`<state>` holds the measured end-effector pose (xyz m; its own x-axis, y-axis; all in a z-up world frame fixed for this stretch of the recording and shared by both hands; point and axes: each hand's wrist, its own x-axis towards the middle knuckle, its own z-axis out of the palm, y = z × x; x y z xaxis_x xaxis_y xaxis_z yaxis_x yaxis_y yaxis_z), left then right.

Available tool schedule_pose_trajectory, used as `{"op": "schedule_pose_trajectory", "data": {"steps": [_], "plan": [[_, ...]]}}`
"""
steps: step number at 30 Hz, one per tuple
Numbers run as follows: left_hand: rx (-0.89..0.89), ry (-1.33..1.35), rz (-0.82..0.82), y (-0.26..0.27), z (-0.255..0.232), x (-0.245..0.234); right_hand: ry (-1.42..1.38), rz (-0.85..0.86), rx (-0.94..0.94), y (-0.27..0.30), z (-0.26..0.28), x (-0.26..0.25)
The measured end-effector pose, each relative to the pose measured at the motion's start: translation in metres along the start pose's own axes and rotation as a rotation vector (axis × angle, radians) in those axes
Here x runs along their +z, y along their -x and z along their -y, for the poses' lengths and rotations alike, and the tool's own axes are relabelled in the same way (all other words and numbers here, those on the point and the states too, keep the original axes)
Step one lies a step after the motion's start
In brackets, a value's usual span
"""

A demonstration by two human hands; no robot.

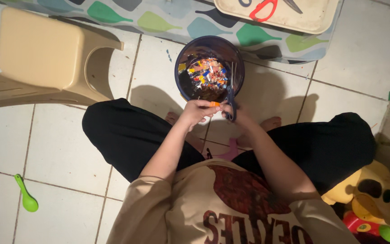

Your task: The person sits on the floor and uses scissors to cut small colorful candy wrappers from a tray into smaller pieces, dropping them into a dark bowl. The person repeatedly picks up wrappers, cuts them, and places the pieces into the bowl.

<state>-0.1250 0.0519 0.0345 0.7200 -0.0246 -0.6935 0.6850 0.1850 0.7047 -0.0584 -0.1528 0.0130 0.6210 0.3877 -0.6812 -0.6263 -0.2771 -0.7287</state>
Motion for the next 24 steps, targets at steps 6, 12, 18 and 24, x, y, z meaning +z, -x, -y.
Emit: {"op": "schedule_pose_trajectory", "data": {"steps": [6,12,18,24], "plan": [[0.027,0.213,0.003,0.0,-0.005,-0.007,0.041,-0.016,-0.09,0.0,0.002,-0.005],[0.169,0.532,-0.12,-0.016,0.0,-0.014,0.002,0.044,-0.093,-0.001,0.005,-0.002],[0.262,0.627,-0.369,-0.024,-0.01,-0.019,0.08,0.368,0.071,0.03,0.019,0.014],[0.275,0.636,-0.34,-0.027,-0.008,-0.01,0.11,0.231,0.194,0.057,0.033,0.028]]}}
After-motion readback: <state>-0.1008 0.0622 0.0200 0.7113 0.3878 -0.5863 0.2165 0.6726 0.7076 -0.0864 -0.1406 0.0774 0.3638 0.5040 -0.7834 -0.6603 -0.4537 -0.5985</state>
